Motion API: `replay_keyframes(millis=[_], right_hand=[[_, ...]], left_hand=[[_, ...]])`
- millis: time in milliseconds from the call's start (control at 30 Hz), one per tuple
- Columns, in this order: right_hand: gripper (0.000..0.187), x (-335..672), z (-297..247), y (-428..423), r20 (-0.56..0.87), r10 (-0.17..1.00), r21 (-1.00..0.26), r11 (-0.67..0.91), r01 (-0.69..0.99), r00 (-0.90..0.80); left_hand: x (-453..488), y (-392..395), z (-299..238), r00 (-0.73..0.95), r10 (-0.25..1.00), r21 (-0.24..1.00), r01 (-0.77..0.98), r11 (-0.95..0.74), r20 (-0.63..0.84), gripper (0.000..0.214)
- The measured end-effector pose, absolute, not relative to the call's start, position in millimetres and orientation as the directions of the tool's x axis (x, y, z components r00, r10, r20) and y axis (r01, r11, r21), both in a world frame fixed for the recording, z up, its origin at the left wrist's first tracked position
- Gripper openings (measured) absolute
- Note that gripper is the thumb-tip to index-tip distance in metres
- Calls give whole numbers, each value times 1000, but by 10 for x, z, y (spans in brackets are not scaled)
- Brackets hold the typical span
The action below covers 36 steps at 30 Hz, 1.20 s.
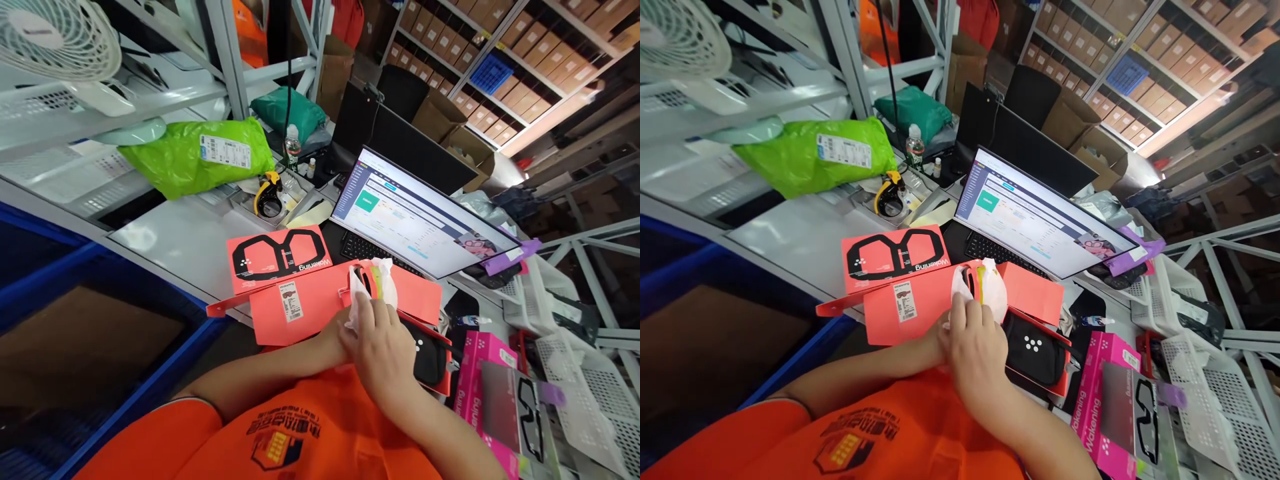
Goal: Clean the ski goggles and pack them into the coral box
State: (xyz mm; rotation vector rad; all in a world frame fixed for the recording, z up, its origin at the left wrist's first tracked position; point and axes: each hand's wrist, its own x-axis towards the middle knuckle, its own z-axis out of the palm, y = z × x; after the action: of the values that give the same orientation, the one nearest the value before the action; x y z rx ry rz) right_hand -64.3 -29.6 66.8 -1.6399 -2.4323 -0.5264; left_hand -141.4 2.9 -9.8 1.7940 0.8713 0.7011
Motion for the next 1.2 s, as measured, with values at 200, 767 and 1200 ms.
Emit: replay_keyframes(millis=[200,767,1200], right_hand=[[21,-510,900,-255,314,863,1,416,909,-395],[15,57,841,13,346,934,-289,18,957,86],[61,11,1196,-496,401,885,-266,360,894,-237]], left_hand=[[-1498,-2,22,532,845,955,216,-203,59,10],[-1695,63,-238,822,563,911,-294,288,87,113],[-2077,457,197,862,480,978,-78,-191,163,72]])
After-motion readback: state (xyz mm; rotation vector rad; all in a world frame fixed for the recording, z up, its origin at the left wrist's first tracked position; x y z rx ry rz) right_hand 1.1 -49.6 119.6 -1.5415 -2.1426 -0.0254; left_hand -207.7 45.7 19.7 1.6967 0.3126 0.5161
